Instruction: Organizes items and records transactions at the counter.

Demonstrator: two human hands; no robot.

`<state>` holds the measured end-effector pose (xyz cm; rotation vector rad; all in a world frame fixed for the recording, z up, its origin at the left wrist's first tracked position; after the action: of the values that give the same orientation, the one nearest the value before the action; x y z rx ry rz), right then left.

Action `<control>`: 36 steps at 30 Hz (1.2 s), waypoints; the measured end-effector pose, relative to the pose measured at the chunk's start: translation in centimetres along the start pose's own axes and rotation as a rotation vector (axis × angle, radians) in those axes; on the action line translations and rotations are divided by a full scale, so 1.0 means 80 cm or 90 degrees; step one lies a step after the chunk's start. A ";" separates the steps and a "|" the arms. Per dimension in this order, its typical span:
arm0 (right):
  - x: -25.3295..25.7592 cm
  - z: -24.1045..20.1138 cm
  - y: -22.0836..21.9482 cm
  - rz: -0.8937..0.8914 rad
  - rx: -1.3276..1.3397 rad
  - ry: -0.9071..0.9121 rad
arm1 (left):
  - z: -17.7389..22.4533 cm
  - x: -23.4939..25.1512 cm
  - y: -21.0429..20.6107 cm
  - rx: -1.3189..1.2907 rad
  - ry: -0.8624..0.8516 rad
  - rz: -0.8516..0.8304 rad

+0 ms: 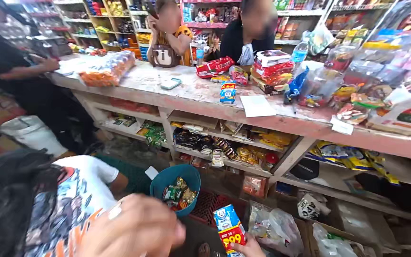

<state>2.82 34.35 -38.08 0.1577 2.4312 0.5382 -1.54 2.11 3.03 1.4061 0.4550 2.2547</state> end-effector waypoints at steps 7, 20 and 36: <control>0.029 -0.185 0.077 -0.044 0.105 0.145 | -0.293 0.005 -0.131 -0.012 0.512 -0.362; 0.173 -0.358 0.300 0.121 -0.189 0.401 | -0.454 0.108 -0.284 -0.535 0.683 0.284; 0.311 -0.441 0.580 0.513 -0.430 -0.015 | -0.649 0.285 -0.110 -0.328 0.851 0.556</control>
<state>-39.31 70.56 -7.57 0.8464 1.9490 1.6433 -55.50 19.36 -6.32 -0.4526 -0.4969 3.3756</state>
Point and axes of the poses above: each hand's wrist, its own x-axis towards the middle knuckle, its own y-axis out of the back of the hand, z = x × y, the point moved 4 cm from there along x, towards the middle knuckle, and after that the axes turned 9 degrees about -x, right-handed, at the moved point
